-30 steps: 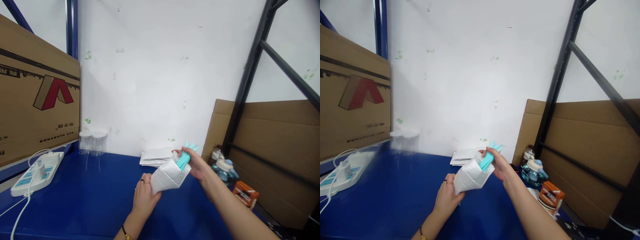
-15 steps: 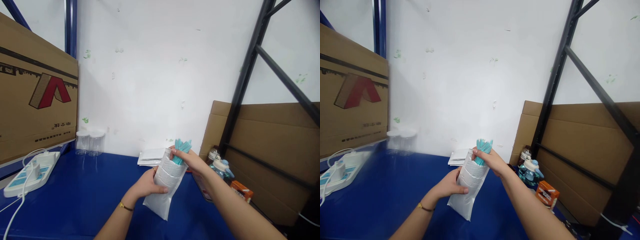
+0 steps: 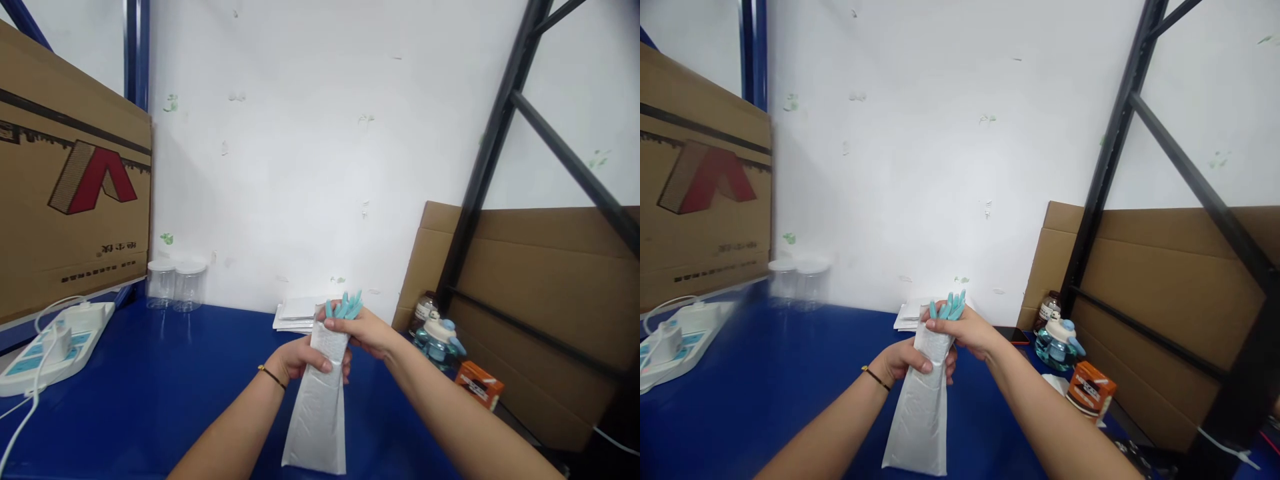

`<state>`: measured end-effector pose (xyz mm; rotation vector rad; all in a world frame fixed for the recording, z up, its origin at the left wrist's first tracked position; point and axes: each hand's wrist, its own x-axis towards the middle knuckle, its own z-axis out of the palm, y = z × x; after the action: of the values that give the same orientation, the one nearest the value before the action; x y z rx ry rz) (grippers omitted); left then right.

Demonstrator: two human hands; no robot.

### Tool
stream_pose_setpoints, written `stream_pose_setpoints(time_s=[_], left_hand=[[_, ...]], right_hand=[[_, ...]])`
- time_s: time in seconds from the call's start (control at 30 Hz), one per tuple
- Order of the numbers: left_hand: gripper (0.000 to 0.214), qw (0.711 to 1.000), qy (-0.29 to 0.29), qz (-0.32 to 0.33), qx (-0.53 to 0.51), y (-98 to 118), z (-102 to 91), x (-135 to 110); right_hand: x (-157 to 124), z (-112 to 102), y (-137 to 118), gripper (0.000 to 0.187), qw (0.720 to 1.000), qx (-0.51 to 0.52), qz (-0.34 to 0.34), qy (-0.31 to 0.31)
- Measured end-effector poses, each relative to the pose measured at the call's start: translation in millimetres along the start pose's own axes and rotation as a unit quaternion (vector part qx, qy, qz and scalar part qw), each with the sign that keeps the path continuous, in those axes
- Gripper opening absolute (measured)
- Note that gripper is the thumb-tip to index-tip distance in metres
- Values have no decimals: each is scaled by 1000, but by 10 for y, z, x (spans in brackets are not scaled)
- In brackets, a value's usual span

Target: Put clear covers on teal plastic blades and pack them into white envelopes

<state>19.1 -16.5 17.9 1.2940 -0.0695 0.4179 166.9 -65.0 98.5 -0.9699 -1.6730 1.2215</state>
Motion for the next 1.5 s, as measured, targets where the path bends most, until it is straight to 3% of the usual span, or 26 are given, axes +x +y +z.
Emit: stream_pose_setpoints(time_s=[0.2, 0.37, 0.57, 0.7, 0.8, 0.87, 1.0, 1.1, 1.17, 1.33, 1.5], left_hand=[[56, 1000, 29, -5, -7, 13, -107, -34], [62, 999, 15, 29, -14, 63, -78, -36], [59, 999, 32, 36, -3, 155, -99, -103], [66, 989, 121, 24, 79, 155, -62, -145], [60, 967, 200, 22, 156, 85, -34, -129], [54, 954, 245, 23, 173, 23, -36, -108], [49, 946, 291, 25, 144, -63, -63, -88], [47, 949, 299, 26, 101, -65, -64, -92], [47, 948, 305, 24, 90, -45, -54, -103], [50, 952, 289, 4, 98, -10, -29, -186], [58, 978, 181, -32, 97, -101, -17, -294]], right_hand=[[49, -28, -8, 34, 999, 40, 12, 6], [59, -86, -8, 32, 998, 52, -38, 16], [30, -227, -19, 23, 985, -95, -121, 78], [17, -293, -24, 24, 951, -177, -158, 198], [18, -308, -9, 24, 937, -207, -162, 231], [4, -305, -2, 24, 932, -221, -174, 228], [-77, -289, -4, 25, 937, -234, -207, 157], [-137, -284, 29, 23, 940, -254, -213, 82], [-149, -282, 88, 22, 946, -248, -196, 70], [-117, -276, 304, 17, 958, -200, -133, 154], [-111, -368, 468, 13, 955, -46, -117, 270]])
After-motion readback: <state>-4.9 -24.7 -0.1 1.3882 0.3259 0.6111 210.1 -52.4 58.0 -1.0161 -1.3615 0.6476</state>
